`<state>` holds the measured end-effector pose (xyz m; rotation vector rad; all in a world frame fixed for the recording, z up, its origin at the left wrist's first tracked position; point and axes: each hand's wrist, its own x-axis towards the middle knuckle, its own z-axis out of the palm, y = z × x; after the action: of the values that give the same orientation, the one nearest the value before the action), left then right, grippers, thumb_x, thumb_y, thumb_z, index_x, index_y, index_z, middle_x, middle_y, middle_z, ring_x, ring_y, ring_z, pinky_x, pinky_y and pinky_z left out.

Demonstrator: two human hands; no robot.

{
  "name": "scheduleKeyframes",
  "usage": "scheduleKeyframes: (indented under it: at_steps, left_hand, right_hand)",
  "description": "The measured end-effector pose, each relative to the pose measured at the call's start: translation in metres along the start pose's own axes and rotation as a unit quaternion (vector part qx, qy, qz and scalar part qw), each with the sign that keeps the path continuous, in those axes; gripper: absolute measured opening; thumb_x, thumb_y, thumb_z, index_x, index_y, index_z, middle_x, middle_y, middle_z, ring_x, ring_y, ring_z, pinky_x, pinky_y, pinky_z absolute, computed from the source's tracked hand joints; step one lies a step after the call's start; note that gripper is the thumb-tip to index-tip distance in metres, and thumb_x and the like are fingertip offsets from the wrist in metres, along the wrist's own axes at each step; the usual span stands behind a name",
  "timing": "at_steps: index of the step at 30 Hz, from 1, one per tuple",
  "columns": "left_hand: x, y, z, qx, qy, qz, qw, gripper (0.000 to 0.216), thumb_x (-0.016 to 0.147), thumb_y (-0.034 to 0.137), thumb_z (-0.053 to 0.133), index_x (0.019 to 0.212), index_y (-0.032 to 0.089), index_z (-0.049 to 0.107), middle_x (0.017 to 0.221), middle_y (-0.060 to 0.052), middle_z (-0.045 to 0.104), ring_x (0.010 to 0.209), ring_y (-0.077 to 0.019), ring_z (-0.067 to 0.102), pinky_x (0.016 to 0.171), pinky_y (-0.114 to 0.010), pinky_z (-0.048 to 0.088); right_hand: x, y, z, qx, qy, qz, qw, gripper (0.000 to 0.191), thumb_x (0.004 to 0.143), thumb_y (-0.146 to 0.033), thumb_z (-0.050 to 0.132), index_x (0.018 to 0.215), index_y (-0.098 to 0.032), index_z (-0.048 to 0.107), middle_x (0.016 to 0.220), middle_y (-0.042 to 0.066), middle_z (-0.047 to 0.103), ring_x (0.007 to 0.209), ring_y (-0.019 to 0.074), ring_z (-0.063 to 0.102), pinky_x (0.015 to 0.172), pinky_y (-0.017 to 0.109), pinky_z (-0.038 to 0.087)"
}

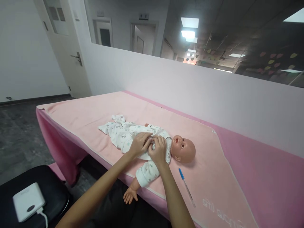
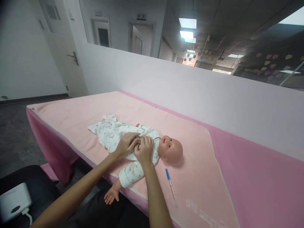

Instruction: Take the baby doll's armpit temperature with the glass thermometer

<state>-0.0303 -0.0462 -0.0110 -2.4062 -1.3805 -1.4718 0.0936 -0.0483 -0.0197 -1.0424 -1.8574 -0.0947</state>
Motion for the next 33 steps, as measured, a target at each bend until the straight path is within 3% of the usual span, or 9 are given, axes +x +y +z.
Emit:
scheduleKeyframes:
  at_steps: [10, 23, 33]
  left_hand:
    - [-0.014, -0.006, 0.002, 0.000, -0.024, -0.012, 1.000, 0.026, 0.085, 0.027, 0.036, 0.094, 0.018, 0.058, 0.088, -0.008, 0.060, 0.085, -0.0203, 0.052, 0.079, -0.035, 0.039]
    - [-0.016, -0.004, 0.002, -0.008, -0.014, -0.021, 1.000, 0.020, 0.084, 0.024, 0.040, 0.095, 0.018, 0.057, 0.090, -0.006, 0.062, 0.086, -0.0200, 0.054, 0.080, -0.035, 0.038]
    - [-0.016, -0.007, 0.002, 0.001, -0.001, -0.009, 1.000, 0.021, 0.085, 0.022, 0.041, 0.098, 0.020, 0.057, 0.107, -0.006, 0.058, 0.100, -0.0214, 0.051, 0.087, -0.036, 0.036]
  right_hand:
    - [-0.002, 0.005, 0.003, 0.044, 0.022, -0.003, 0.999, 0.011, 0.080, -0.015, 0.043, 0.079, -0.018, 0.054, 0.076, 0.003, 0.057, 0.077, 0.0163, 0.050, 0.076, 0.032, 0.038]
    - [-0.003, 0.005, 0.004, 0.024, 0.033, -0.002, 0.999, 0.015, 0.077, -0.011, 0.046, 0.079, -0.018, 0.059, 0.075, 0.003, 0.061, 0.078, 0.0160, 0.052, 0.076, 0.031, 0.040]
    - [-0.003, 0.005, 0.004, 0.002, 0.033, 0.005, 0.999, 0.014, 0.078, -0.012, 0.046, 0.079, -0.018, 0.058, 0.078, 0.003, 0.061, 0.080, 0.0147, 0.052, 0.075, 0.028, 0.041]
